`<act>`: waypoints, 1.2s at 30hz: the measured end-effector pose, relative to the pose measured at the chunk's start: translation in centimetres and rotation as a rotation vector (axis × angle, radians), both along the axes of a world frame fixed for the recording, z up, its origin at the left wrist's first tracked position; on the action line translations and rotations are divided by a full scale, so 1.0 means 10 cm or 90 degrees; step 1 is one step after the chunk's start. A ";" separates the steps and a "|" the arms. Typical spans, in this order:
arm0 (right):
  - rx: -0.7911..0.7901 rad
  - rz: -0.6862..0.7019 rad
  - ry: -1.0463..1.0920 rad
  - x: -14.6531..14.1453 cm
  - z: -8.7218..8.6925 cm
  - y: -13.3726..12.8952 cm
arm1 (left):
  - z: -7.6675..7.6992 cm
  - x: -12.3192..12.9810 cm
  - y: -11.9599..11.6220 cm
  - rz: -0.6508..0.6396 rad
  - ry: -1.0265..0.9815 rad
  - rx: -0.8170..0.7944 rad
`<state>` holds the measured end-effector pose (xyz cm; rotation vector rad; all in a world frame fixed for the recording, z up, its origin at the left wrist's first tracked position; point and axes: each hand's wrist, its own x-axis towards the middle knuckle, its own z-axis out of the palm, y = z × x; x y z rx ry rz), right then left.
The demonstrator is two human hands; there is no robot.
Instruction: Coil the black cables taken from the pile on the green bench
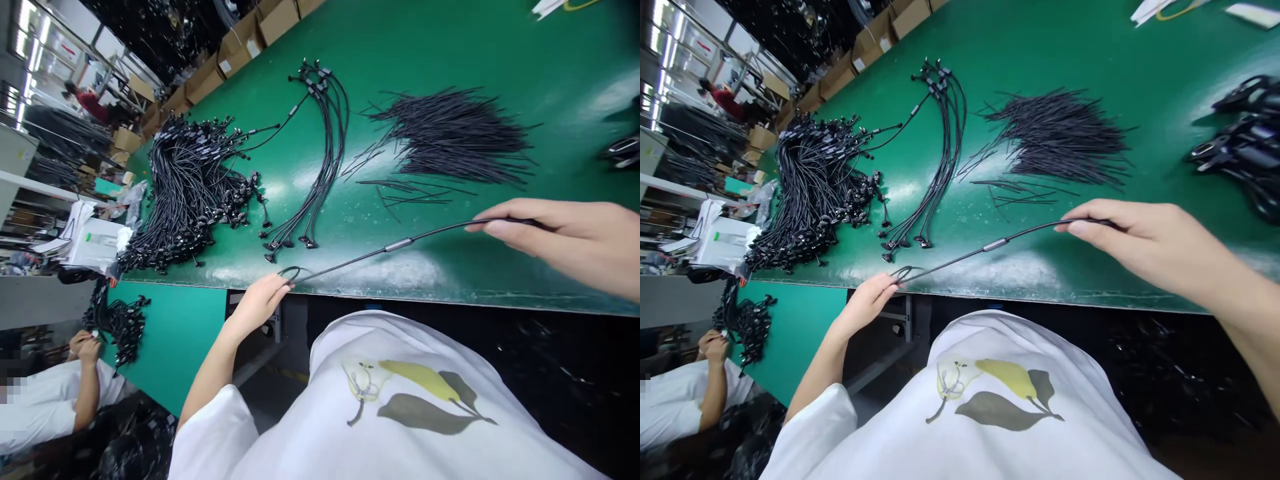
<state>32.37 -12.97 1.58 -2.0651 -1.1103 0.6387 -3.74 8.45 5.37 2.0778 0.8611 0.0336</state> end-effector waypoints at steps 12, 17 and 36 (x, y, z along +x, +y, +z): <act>0.068 0.512 -0.218 -1.05 0.11 0.33 | -0.35 0.75 -0.36 0.162 -0.375 -0.226; 0.190 0.364 0.009 -1.00 0.22 0.59 | -0.37 0.87 -0.57 -0.063 -0.273 -0.157; 0.288 -0.041 0.809 -1.19 -0.37 0.79 | -0.46 1.31 -0.70 0.350 -0.540 -0.640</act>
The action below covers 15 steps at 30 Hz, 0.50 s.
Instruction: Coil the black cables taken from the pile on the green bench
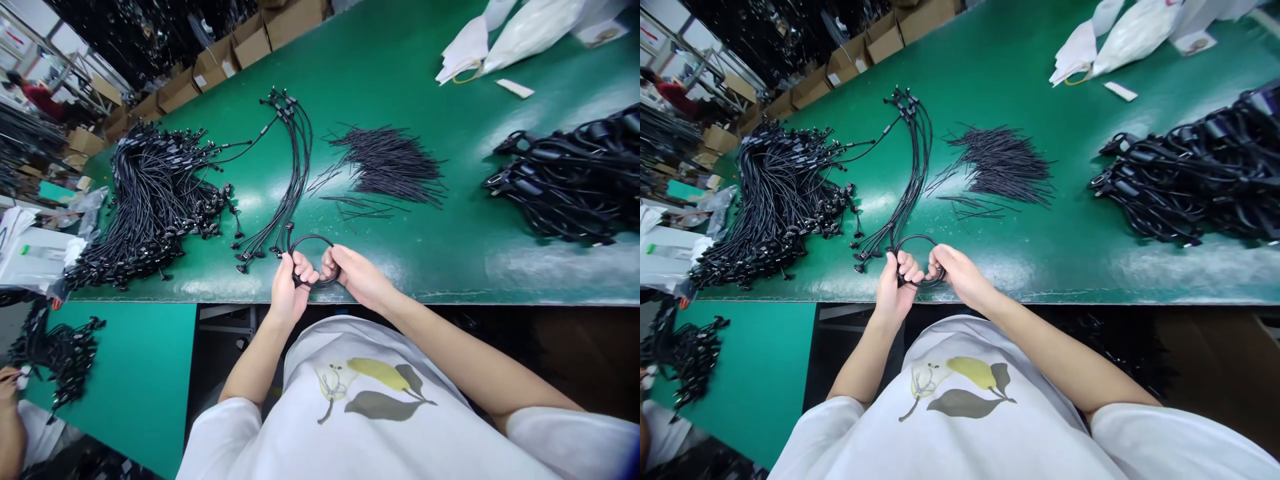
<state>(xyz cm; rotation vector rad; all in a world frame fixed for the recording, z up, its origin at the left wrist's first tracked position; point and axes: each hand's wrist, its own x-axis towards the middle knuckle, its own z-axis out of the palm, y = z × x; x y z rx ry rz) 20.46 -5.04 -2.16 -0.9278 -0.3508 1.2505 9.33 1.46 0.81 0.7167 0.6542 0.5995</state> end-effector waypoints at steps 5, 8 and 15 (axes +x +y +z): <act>-0.007 -0.151 0.059 -0.06 0.05 0.04 | -0.02 0.02 -0.04 -0.042 0.042 -0.032; 0.015 -0.193 0.047 -0.08 0.06 0.05 | -0.06 0.03 -0.10 -0.030 0.051 -0.028; 0.020 -0.071 -0.105 -0.05 0.12 -0.04 | -0.16 -0.06 -0.12 -0.105 0.121 0.198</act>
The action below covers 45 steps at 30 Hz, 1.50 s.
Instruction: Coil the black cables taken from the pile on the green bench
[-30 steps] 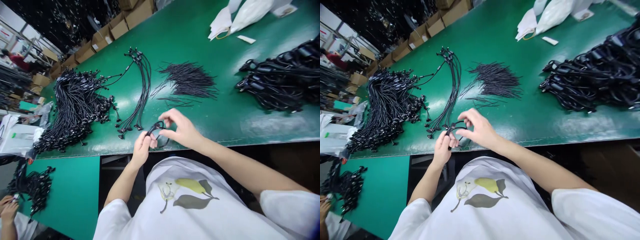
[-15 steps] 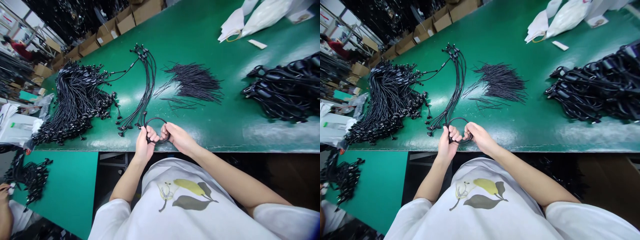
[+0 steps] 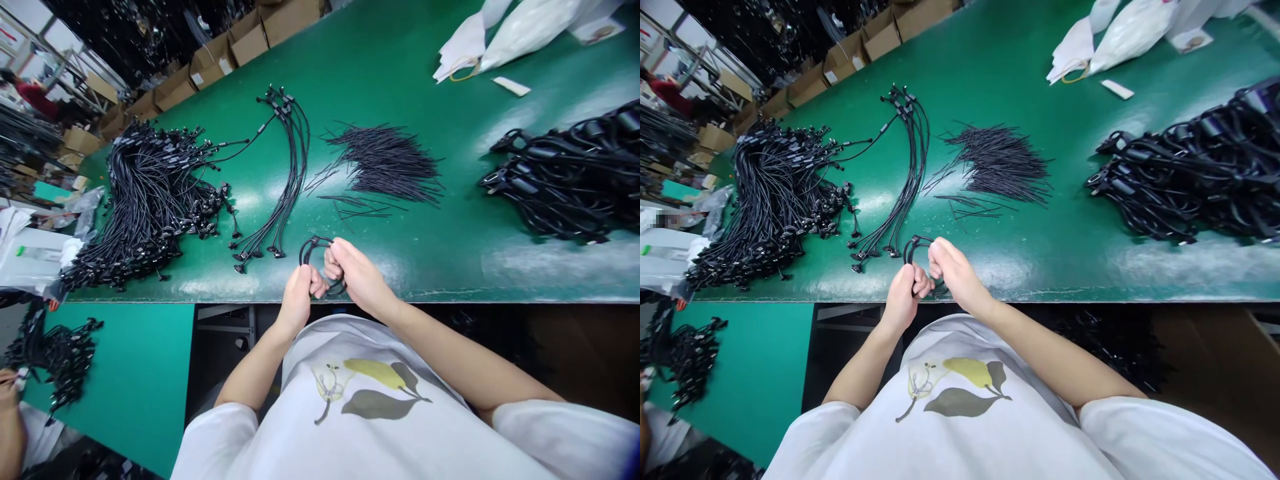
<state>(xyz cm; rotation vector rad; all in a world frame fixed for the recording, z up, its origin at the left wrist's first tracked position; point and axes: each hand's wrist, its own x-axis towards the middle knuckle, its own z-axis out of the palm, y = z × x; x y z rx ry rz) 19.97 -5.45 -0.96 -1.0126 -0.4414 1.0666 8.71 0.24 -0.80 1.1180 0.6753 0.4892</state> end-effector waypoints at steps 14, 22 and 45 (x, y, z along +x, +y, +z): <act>-0.025 0.024 -0.194 -0.16 0.05 -0.07 | 0.17 -0.08 0.06 0.031 -0.040 -0.069; -0.126 0.080 -0.178 -0.18 -0.02 -0.08 | 0.02 -0.11 0.00 -0.153 0.104 0.122; 0.132 0.205 -0.060 0.17 -0.02 -0.11 | 0.11 -0.12 -0.28 -0.252 -0.061 -0.429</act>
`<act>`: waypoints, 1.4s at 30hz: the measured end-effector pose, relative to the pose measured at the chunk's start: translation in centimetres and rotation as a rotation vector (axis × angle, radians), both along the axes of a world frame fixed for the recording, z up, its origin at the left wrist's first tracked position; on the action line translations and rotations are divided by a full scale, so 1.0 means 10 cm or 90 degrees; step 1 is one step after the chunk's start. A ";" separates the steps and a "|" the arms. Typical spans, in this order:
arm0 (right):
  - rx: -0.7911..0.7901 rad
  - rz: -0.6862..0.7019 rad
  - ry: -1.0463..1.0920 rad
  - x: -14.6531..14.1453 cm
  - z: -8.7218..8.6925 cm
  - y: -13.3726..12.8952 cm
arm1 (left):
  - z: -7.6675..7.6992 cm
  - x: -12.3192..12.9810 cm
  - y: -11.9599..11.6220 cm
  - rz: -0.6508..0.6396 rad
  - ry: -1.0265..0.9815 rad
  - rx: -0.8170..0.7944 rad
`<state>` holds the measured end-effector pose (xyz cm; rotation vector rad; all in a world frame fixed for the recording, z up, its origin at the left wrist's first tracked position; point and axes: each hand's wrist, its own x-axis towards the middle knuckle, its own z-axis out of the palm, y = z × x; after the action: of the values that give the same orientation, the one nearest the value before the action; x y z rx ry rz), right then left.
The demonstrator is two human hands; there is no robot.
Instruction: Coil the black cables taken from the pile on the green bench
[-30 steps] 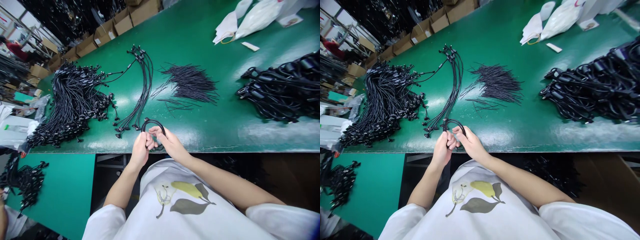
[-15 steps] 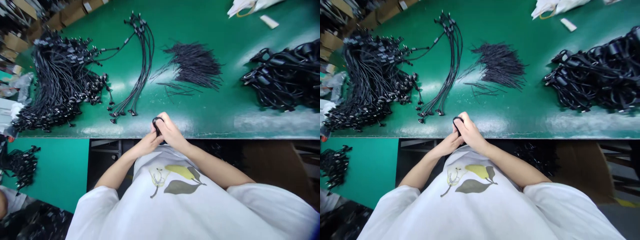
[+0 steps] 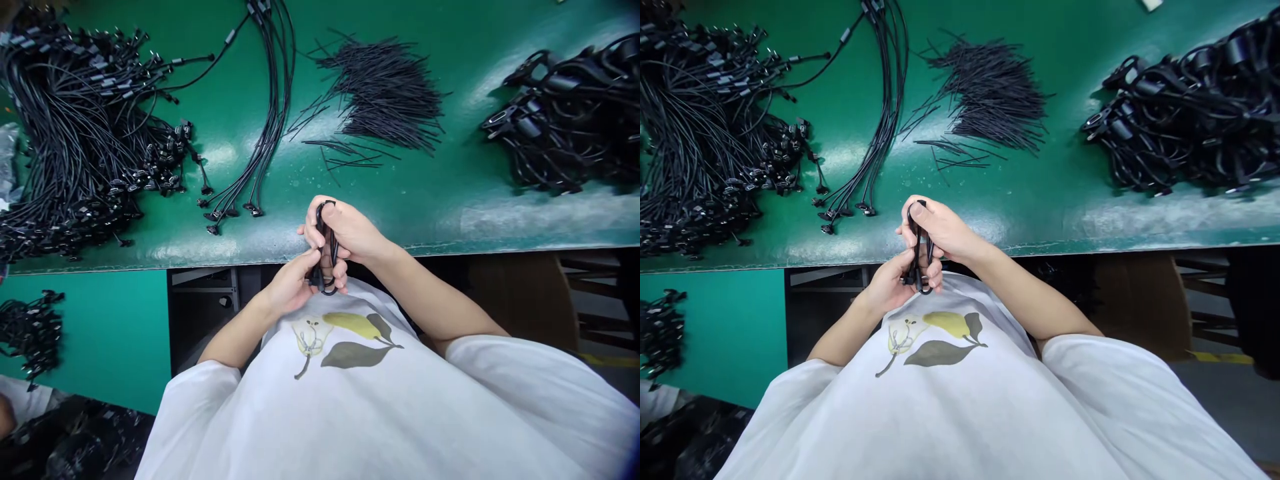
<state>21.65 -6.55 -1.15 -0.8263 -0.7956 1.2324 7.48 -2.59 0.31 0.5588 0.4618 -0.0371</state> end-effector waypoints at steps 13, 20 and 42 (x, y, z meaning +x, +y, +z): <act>0.024 -0.059 -0.375 -0.04 -0.15 -0.10 | 0.14 0.25 0.22 0.326 0.076 -0.017; 0.025 -0.105 -0.567 -0.27 -0.28 -0.16 | 0.08 0.25 0.24 0.353 0.093 0.142; -0.115 -0.046 0.011 0.00 0.17 0.10 | 0.00 0.07 0.18 -0.001 0.033 0.246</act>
<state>21.61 -5.54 0.51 -0.9807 -0.6413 1.2580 8.14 -0.84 0.33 0.9388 0.5234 0.0377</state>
